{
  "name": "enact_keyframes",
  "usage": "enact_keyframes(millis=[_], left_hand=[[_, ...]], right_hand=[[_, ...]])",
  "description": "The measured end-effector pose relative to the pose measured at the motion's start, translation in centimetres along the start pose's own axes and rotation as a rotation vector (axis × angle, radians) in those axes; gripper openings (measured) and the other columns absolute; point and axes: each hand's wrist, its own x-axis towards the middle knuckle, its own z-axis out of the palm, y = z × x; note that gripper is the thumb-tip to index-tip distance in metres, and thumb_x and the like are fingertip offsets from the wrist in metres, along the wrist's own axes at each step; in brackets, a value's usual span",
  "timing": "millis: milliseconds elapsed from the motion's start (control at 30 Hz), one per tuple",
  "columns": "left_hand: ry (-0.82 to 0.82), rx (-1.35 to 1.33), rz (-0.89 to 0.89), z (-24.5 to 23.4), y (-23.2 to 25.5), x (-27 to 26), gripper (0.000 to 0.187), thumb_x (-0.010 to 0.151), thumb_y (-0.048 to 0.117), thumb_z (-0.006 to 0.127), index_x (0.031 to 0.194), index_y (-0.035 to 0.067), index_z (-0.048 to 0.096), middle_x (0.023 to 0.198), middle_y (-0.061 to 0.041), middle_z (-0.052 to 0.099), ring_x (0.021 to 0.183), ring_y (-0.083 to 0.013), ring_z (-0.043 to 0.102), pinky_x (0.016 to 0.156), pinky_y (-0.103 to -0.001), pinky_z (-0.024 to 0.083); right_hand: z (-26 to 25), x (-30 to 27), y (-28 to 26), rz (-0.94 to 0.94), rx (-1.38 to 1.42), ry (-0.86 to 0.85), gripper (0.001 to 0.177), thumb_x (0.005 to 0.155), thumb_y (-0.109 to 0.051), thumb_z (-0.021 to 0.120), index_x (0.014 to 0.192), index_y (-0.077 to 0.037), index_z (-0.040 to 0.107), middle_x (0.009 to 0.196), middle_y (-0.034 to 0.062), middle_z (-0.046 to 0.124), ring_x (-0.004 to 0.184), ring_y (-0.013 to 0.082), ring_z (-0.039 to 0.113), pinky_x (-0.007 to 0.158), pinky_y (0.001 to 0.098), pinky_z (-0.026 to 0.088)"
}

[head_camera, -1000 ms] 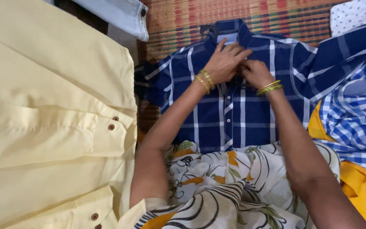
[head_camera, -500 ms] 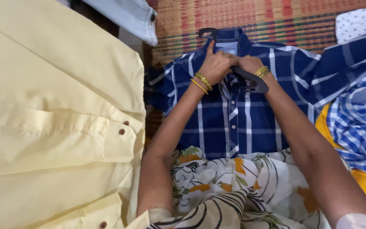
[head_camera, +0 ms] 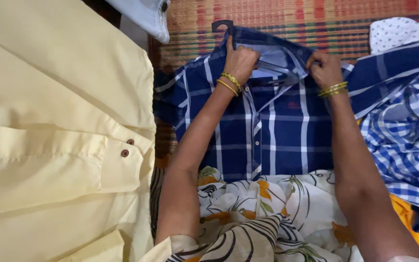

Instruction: The person buttons a blue and white checkered shirt laid flat on a woven mat. They systematically fasten each button from the bottom to the top, smooth the fabric, and place a hanger into the collar.

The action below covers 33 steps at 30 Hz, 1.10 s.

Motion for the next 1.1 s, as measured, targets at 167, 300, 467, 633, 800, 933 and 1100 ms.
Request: enact_keyframes(millis=[167,300,467,633,800,933,1100], left_hand=[[0.106,0.096,-0.071,1.6,-0.5,0.3,0.013,0.074,0.024,0.079,0.083,0.014,0.077,0.086,-0.010,0.074,0.091,-0.0312,0.070,0.111,-0.068,0.025],[0.073,0.112,-0.085,3.4,0.3,1.1,0.002,0.084,0.016,0.076,0.084,0.016,0.077,0.087,-0.010,0.074,0.094,-0.0316,0.070,0.113,-0.069,0.025],[0.049,-0.049,-0.075,5.9,1.9,2.9,0.011,0.083,0.020,0.068,0.087,0.013,0.077,0.087,-0.013,0.074,0.093,-0.0323,0.070,0.109,-0.069,0.027],[0.097,0.017,-0.063,7.7,2.5,4.6,0.019,0.088,0.009,0.060,0.096,0.013,0.077,0.102,-0.011,0.073,0.108,-0.0304,0.067,0.112,-0.073,0.021],[0.396,-0.191,-0.138,4.9,1.5,-0.5,0.030,0.098,0.017,0.060,0.126,0.017,0.070,0.142,-0.009,0.062,0.143,-0.0286,0.048,0.126,-0.065,0.018],[0.199,-0.127,-0.294,3.3,1.1,-7.0,0.069,0.094,0.043,0.067,0.152,0.014,0.044,0.162,-0.019,0.033,0.154,-0.0420,0.023,0.123,-0.068,0.012],[0.010,-0.041,-0.452,5.2,-1.5,-8.8,0.092,0.088,0.065,0.066,0.160,0.019,0.030,0.166,-0.019,0.020,0.154,-0.0431,0.018,0.117,-0.073,0.012]], right_hand=[[0.3,0.0,0.5,-0.059,0.113,0.016,0.019,0.079,-0.003,0.050,0.082,0.002,0.069,0.078,0.0124,0.066,0.071,0.0195,0.061,0.066,0.0314,0.047],[0.9,1.1,-1.4,-0.092,0.201,0.120,0.021,0.079,-0.001,0.050,0.087,0.002,0.069,0.078,0.0109,0.064,0.071,0.0180,0.060,0.064,0.0312,0.044],[2.6,2.8,-4.7,-0.102,0.376,0.098,0.026,0.086,-0.001,0.057,0.107,0.000,0.072,0.100,0.0115,0.071,0.091,0.0154,0.066,0.082,0.0286,0.052],[5.6,2.9,-4.7,-0.052,0.179,-0.072,0.069,0.086,-0.005,0.065,0.153,-0.012,0.049,0.135,0.0210,0.065,0.113,0.0327,0.066,0.099,0.0396,0.053],[6.4,2.7,-2.6,-0.048,0.236,-0.015,0.104,0.092,-0.013,0.071,0.173,-0.019,0.007,0.163,0.0263,0.048,0.153,0.0403,0.046,0.125,0.0454,0.041],[6.7,2.5,-3.5,-0.137,0.114,0.014,0.098,0.099,-0.026,0.077,0.170,-0.013,0.011,0.163,0.0277,0.046,0.154,0.0408,0.044,0.126,0.0470,0.037],[8.0,1.6,-4.0,-0.064,-0.294,-0.159,0.091,0.095,-0.044,0.070,0.163,-0.001,0.025,0.163,0.0252,0.039,0.150,0.0446,0.033,0.121,0.0612,0.022]])
